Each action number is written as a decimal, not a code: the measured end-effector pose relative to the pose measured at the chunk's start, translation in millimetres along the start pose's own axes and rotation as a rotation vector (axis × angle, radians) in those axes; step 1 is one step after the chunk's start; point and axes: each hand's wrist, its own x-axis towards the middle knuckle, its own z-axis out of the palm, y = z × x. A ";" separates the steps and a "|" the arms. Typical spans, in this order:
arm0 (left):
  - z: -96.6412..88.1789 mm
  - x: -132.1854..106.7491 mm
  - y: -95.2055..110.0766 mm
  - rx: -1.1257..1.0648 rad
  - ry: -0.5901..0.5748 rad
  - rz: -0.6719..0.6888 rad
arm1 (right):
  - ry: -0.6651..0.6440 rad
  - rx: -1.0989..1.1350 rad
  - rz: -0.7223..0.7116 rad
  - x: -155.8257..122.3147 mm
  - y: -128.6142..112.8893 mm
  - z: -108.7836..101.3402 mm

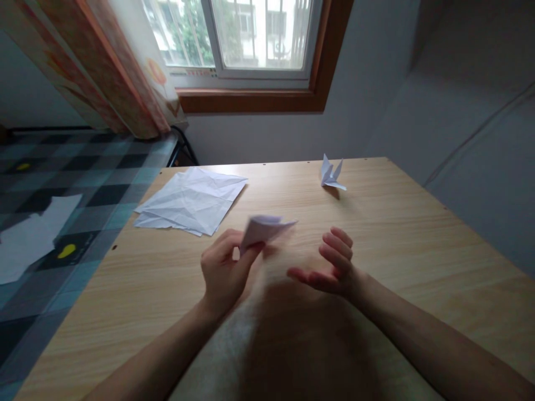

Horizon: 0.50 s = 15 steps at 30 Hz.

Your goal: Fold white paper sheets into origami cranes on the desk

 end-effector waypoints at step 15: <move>4.4 5.4 -8.5 0.048 -0.334 -0.535 | -0.045 0.104 -0.280 39.0 -4.5 -9.0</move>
